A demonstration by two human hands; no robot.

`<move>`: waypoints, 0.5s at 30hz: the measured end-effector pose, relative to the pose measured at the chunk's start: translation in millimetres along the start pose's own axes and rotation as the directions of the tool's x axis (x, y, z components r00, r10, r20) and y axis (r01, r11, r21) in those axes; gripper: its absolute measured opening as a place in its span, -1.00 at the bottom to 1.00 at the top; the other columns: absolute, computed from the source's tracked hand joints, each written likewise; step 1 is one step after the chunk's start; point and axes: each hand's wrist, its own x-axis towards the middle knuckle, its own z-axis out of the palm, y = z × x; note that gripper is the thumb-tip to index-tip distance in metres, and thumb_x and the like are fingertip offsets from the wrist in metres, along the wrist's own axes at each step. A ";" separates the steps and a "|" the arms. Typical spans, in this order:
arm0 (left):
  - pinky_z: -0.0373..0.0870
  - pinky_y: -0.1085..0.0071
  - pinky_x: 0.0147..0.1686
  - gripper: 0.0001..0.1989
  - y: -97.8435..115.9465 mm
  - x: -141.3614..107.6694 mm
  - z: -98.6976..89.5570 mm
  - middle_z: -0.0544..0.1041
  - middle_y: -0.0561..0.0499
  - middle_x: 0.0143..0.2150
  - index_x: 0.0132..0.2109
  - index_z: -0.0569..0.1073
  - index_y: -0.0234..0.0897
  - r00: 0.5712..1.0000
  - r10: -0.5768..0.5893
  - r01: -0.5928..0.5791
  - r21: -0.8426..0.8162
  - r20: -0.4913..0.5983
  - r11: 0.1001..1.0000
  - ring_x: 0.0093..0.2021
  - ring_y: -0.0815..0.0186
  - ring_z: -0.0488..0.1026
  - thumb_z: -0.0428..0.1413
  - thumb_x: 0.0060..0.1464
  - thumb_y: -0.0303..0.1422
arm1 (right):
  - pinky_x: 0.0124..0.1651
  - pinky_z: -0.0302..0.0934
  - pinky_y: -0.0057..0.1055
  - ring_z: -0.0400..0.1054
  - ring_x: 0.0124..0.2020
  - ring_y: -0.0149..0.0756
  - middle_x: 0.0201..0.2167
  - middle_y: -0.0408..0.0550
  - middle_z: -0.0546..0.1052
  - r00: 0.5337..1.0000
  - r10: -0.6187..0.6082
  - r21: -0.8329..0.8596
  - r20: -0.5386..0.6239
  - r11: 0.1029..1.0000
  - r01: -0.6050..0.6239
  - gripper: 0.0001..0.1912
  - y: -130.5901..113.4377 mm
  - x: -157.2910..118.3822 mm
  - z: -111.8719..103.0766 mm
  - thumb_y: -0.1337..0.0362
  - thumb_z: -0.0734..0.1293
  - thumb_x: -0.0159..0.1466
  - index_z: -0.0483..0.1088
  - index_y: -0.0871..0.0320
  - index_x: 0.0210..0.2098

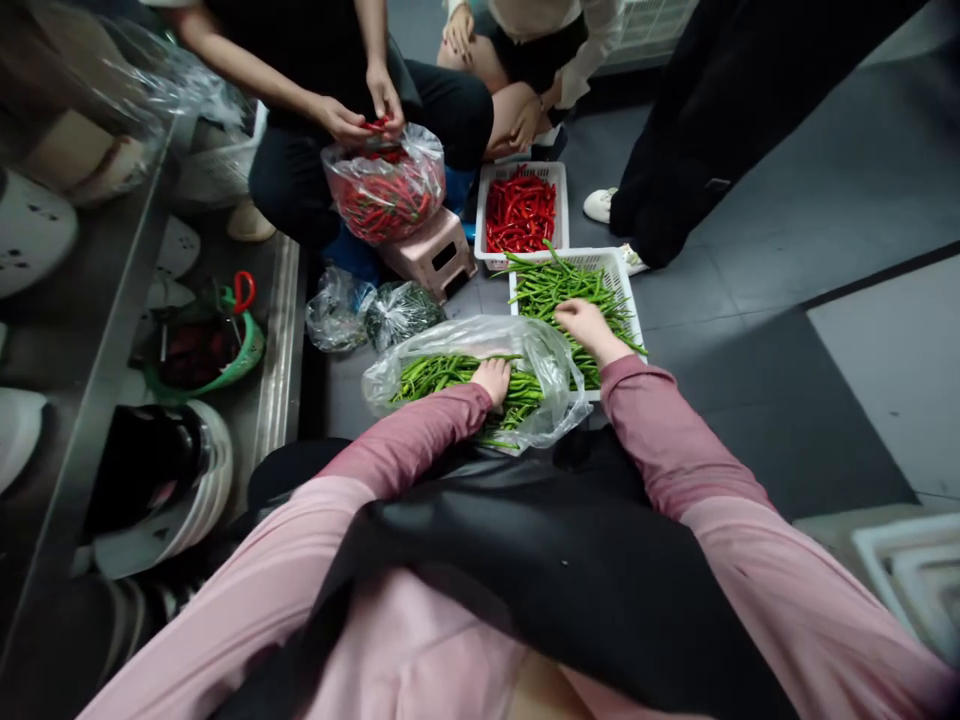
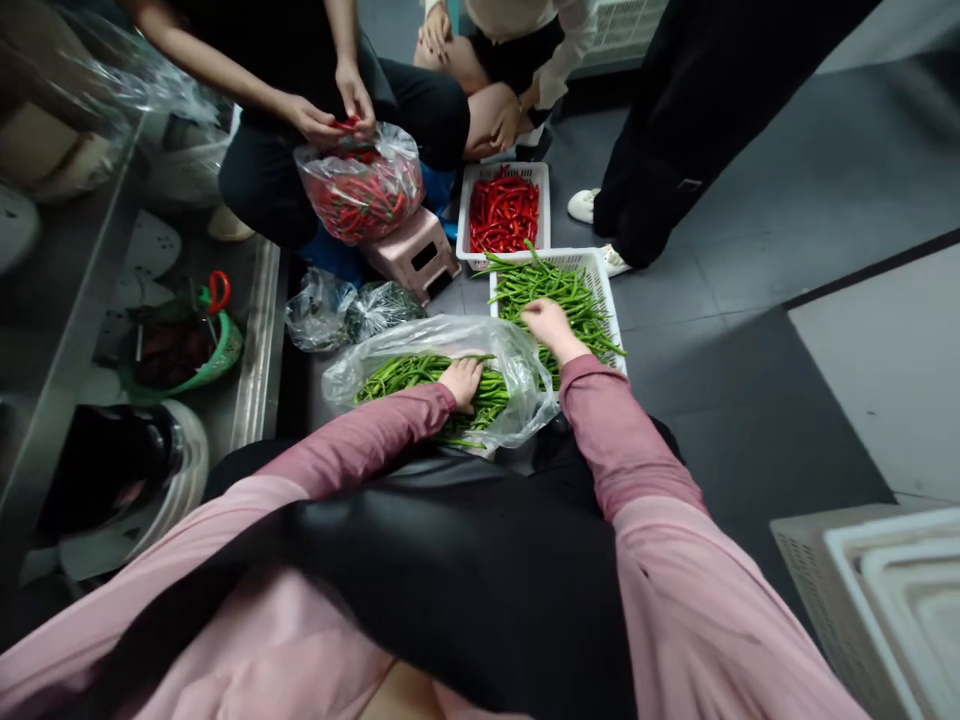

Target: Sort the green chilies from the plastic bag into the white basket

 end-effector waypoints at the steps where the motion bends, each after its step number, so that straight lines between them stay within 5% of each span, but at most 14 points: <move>1: 0.04 0.02 0.14 -0.03 -2.9 12.1 -0.9 0.25 -0.50 0.16 0.12 0.27 -0.54 0.999 -0.042 0.042 -0.020 0.033 0.999 0.17 -0.21 0.16 0.39 -0.57 -0.49 | 0.01 0.23 -0.31 0.39 -0.16 -0.25 -0.32 0.01 0.53 0.997 -0.018 -0.101 0.070 0.995 0.025 -0.70 1.7 -16.0 0.3 0.35 0.45 -0.07 0.44 0.26 -0.31; 5: 0.19 0.08 0.04 -0.17 -19.7 35.4 -3.3 0.47 -0.33 -0.10 -0.19 0.46 -0.39 0.992 -0.119 0.129 -0.292 0.051 0.948 0.01 -0.16 0.33 0.41 -0.88 -0.55 | -0.01 0.23 -0.26 0.39 -0.12 -0.11 -0.24 0.10 0.53 0.975 0.070 -0.391 0.209 0.920 0.017 -0.36 25.0 -75.2 -1.6 0.22 0.57 -0.31 0.43 0.25 -0.21; 8: 0.19 0.11 0.06 -0.33 -21.6 30.0 -3.2 0.50 -0.24 -0.16 -0.33 0.47 -0.32 0.992 -0.117 0.124 -0.295 0.043 0.947 0.01 -0.14 0.35 0.40 -0.85 -0.54 | -0.18 0.27 -0.34 0.42 -0.30 -0.19 -0.43 -0.04 0.54 0.956 0.122 -0.443 0.268 0.897 0.010 -0.47 38.6 -99.4 2.5 0.22 0.57 -0.33 0.44 0.18 -0.35; 11: 0.18 0.14 0.08 -0.46 -17.9 17.1 -7.1 0.50 -0.23 -0.10 -0.25 0.50 -0.30 0.981 -0.058 0.070 -0.056 0.184 0.996 0.04 -0.09 0.35 0.38 -0.56 -0.41 | -0.40 0.22 -0.44 0.33 -0.54 -0.34 -0.71 -0.16 0.39 0.962 0.104 -0.316 0.251 0.949 -0.020 -0.78 26.6 -103.1 4.7 0.26 0.49 -0.12 0.37 0.17 -0.59; 15: 0.28 0.20 -0.01 -0.43 -30.0 -2.6 -28.4 0.52 -0.20 -0.09 -0.05 0.48 -0.26 0.976 -0.006 -0.013 0.084 0.220 0.996 -0.03 -0.02 0.43 0.27 -0.34 -0.29 | -0.57 0.13 -0.47 0.16 -0.69 -0.46 -0.76 -0.23 0.29 0.976 0.112 0.136 0.186 0.981 -0.138 -0.83 -31.7 -94.4 -5.5 0.31 0.42 0.00 0.33 0.21 -0.58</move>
